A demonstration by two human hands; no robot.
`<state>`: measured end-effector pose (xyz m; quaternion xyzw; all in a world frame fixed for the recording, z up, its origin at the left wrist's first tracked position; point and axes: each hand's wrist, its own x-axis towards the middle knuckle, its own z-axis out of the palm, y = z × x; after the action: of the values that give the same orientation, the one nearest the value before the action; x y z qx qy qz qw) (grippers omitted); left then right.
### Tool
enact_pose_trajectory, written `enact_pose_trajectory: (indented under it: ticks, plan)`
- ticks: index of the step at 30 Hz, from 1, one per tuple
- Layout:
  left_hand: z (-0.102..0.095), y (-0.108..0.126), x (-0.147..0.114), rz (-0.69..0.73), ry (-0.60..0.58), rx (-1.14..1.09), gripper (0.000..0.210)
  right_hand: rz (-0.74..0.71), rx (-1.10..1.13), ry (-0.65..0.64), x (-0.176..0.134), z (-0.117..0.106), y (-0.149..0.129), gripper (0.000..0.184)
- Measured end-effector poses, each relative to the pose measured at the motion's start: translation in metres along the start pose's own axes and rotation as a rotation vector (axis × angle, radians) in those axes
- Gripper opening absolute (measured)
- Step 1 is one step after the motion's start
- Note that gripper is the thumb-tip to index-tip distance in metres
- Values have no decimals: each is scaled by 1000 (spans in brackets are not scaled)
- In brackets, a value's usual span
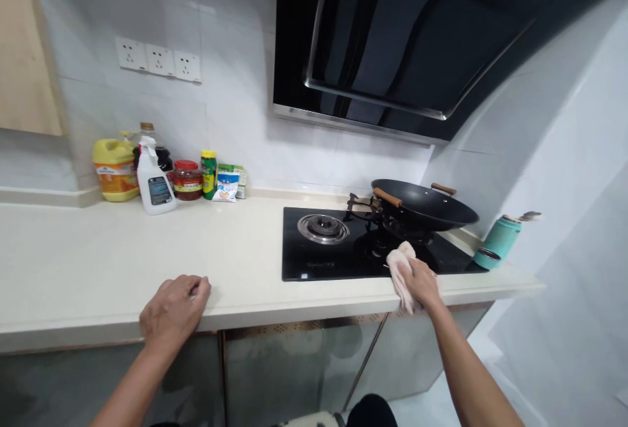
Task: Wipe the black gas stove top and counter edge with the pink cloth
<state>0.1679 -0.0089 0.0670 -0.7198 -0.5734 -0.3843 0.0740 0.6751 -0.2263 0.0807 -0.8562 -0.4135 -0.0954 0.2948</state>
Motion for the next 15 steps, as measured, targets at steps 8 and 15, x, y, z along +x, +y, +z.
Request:
enact_pose_trajectory:
  ticks: [8, 15]
  plan:
    - [-1, 3, 0, 0, 10, 12, 31, -377, 14, -176, -51, 56, -133, 45]
    - [-2, 0, -3, 36, 39, -5, 31, -668, 326, -287, -67, 90, -237, 25]
